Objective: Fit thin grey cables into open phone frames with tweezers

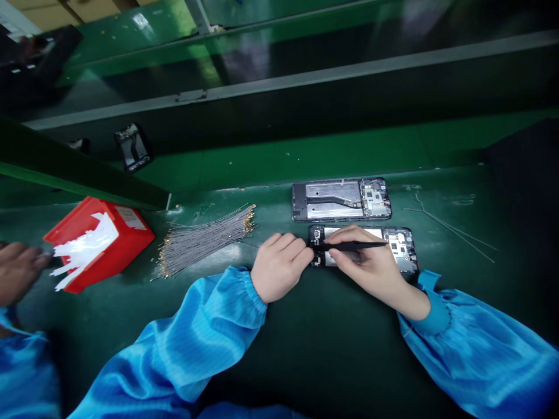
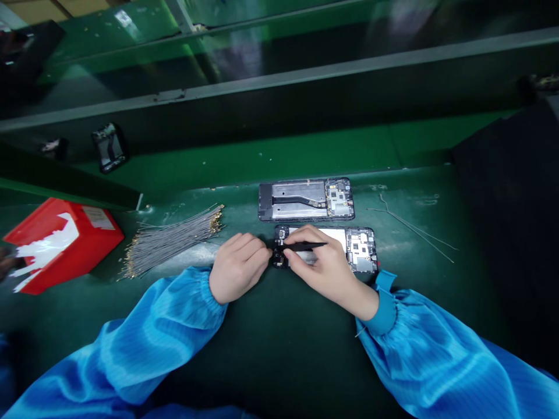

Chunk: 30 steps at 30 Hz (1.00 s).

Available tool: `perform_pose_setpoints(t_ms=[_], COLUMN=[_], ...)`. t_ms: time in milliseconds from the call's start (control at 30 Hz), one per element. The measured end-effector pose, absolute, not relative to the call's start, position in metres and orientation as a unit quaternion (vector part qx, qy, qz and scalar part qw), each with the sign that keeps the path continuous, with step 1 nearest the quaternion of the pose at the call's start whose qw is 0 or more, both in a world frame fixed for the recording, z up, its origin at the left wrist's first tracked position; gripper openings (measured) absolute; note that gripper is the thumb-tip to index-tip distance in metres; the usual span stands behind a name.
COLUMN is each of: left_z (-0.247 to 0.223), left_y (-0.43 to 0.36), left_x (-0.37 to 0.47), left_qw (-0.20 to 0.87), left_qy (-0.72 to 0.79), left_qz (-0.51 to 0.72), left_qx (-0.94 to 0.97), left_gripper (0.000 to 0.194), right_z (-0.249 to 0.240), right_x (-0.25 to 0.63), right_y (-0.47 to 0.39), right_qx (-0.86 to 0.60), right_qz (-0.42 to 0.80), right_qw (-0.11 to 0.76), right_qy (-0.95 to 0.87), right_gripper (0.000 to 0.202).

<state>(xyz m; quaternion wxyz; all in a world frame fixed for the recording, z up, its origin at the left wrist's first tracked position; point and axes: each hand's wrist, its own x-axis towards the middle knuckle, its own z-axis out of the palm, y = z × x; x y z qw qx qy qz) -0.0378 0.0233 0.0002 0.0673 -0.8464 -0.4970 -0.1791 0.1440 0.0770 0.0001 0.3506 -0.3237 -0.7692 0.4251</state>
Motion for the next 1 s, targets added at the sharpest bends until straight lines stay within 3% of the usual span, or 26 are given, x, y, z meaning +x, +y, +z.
perform_pose_setpoints(t_ms=[300,567,733,833,933,1000], left_z=[0.002,0.002,0.005,0.01,0.016,0.019], left_y=[0.024,0.023,0.024,0.027,0.027,0.024], left_x=[-0.037,-0.037,-0.046,-0.061,-0.069,-0.064], left_qw=[0.067,0.049,0.02,-0.016,-0.007,0.008], left_qy=[-0.495,-0.499,-0.515,-0.524,-0.472,-0.416], left_qz=[-0.176,-0.165,-0.141,-0.126,-0.103,-0.09], left_qx=[-0.848,-0.849,-0.845,-0.842,-0.876,-0.905], left_gripper=[0.02,0.02,0.018,0.015,0.016,0.016], right_z=[0.003,0.009,0.01,0.009,0.006,0.003], right_x=[0.142,0.137,0.137,0.162,0.204,0.229], right_y=[0.075,0.071,0.068,0.071,0.076,0.076], right_qx=[-0.26,-0.207,-0.204,-0.259,-0.407,-0.489], right_qz=[0.394,0.288,0.288,0.301,0.212,0.162], right_qw=[0.36,0.313,0.307,0.374,0.444,0.438], right_qy=[-0.805,-0.881,-0.884,-0.838,-0.769,-0.737], right_gripper=[0.018,0.013,0.015,0.018,0.011,0.006])
